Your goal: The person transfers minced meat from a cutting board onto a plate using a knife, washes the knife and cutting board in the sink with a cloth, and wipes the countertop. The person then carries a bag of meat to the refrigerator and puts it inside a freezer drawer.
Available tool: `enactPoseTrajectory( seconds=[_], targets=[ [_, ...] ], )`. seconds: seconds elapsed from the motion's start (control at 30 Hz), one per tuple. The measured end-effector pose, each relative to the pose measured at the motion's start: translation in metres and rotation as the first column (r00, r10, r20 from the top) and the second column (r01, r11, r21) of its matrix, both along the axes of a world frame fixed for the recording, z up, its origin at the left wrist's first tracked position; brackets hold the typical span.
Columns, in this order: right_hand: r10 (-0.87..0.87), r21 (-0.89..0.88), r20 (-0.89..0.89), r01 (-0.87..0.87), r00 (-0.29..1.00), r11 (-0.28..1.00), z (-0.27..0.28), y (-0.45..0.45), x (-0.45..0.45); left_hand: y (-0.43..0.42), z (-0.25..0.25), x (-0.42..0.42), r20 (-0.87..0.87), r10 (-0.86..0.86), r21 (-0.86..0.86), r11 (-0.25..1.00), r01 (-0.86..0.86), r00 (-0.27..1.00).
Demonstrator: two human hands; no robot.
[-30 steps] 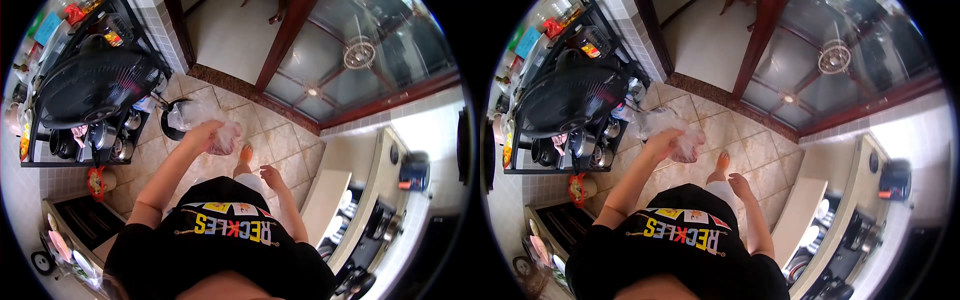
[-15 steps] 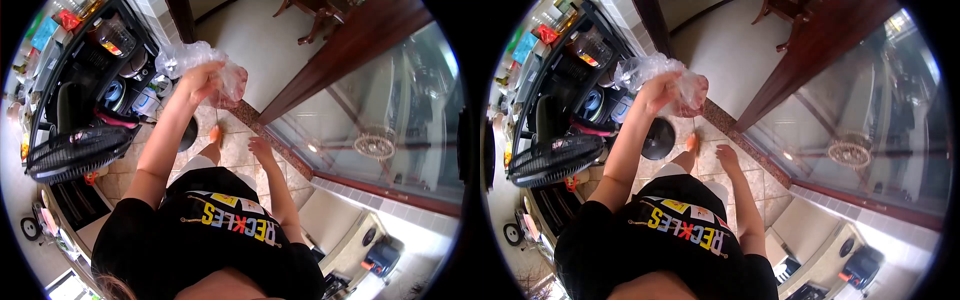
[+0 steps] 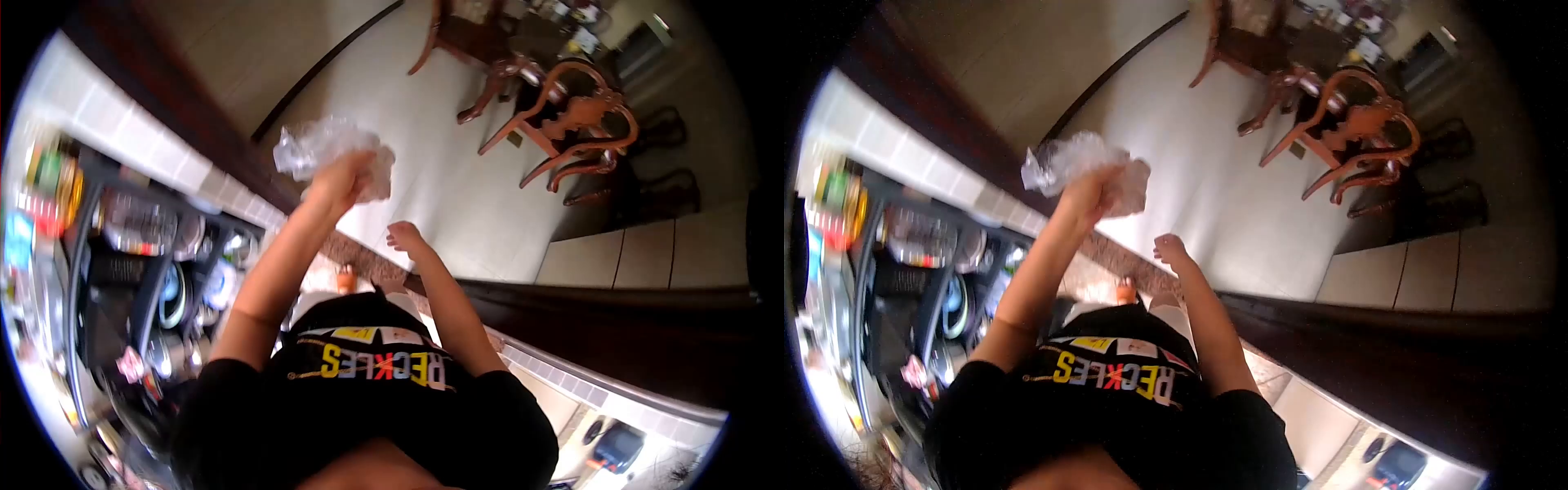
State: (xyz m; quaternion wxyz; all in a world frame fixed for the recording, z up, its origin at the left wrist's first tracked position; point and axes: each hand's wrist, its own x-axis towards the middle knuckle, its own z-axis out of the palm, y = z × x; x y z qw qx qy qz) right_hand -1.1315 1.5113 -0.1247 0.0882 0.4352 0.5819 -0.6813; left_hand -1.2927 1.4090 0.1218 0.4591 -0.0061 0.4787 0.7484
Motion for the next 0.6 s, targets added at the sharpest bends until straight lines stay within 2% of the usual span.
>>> enactPoseTrajectory(
  seconds=[0.03, 0.07, 0.1, 0.13, 0.2, 0.23, 0.27, 0.3, 0.33, 0.37, 0.47, 0.5, 0.53, 0.57, 0.6],
  targets=[
    [0.033, 0.061, 0.026, -0.035, 0.999, 0.998, -0.011, 0.025, -0.010, 0.017, 0.020, 0.003, -0.035, -0.042, -0.004, 0.999, 0.042, 0.999],
    [0.124, 0.177, 0.043, -0.130, 0.991, 0.976, -0.038, 0.052, -0.016, 0.034, 0.008, -0.007, -0.037, -0.136, -0.013, 0.991, 0.136, 0.990],
    [0.289, 0.379, 0.071, -0.293, 0.955, 0.878, -0.067, 0.080, -0.016, 0.054, -0.009, -0.013, 0.020, -0.143, -0.008, 0.990, 0.143, 0.990],
    [0.409, 0.573, 0.140, -0.410, 0.902, 0.710, -0.096, 0.108, -0.016, 0.074, -0.029, -0.022, 0.042, -0.221, -0.016, 0.975, 0.221, 0.974],
    [0.593, 0.621, 0.431, -0.700, 0.680, 0.352, -0.101, 0.158, -0.014, 0.112, -0.016, -0.021, 0.051, -0.271, -0.033, 0.962, 0.273, 0.961],
    [0.636, 0.444, 0.554, -0.837, 0.537, 0.319, -0.103, 0.187, -0.012, 0.129, -0.005, -0.018, 0.038, -0.292, -0.077, 0.953, 0.294, 0.956],
    [0.639, 0.450, 0.593, -0.860, 0.490, 0.241, -0.105, 0.212, -0.007, 0.149, -0.017, -0.023, 0.042, -0.394, -0.114, 0.911, 0.396, 0.918],
    [0.637, 0.452, 0.631, -0.877, 0.443, 0.162, -0.122, 0.240, 0.000, 0.171, -0.021, -0.027, -0.085, -0.503, -0.148, 0.860, 0.488, 0.860],
    [0.582, 0.469, 0.669, -0.870, 0.463, 0.152, -0.131, 0.266, 0.012, 0.194, -0.025, -0.031, -0.213, -0.590, -0.192, 0.807, 0.559, 0.779],
    [0.484, 0.522, 0.680, -0.827, 0.550, 0.208, -0.137, 0.286, 0.029, 0.215, -0.019, -0.026, -0.013, -0.577, -0.087, 0.814, 0.574, 0.817],
    [0.186, 0.662, 0.611, -0.626, 0.769, 0.412, -0.140, 0.327, 0.071, 0.279, 0.004, -0.028, 0.003, -0.672, -0.049, 0.739, 0.672, 0.740],
    [0.127, 0.647, 0.578, -0.547, 0.806, 0.532, -0.130, 0.332, 0.078, 0.299, -0.015, -0.035, 0.019, -0.704, -0.041, 0.709, 0.705, 0.710],
    [0.053, 0.628, 0.546, -0.450, 0.836, 0.634, -0.119, 0.339, 0.086, 0.318, -0.052, -0.046, -0.209, -0.780, -0.133, 0.621, 0.773, 0.590],
    [-0.080, 0.512, 0.446, -0.181, 0.891, 0.840, -0.118, 0.341, 0.094, 0.334, -0.044, -0.048, -0.557, -0.796, -0.352, 0.484, 0.801, 0.237],
    [-0.316, 0.356, 0.347, 0.188, 0.883, 0.916, -0.118, 0.343, 0.102, 0.349, -0.036, -0.051, -0.756, -0.635, -0.550, 0.481, 0.682, -0.162]
  ],
)
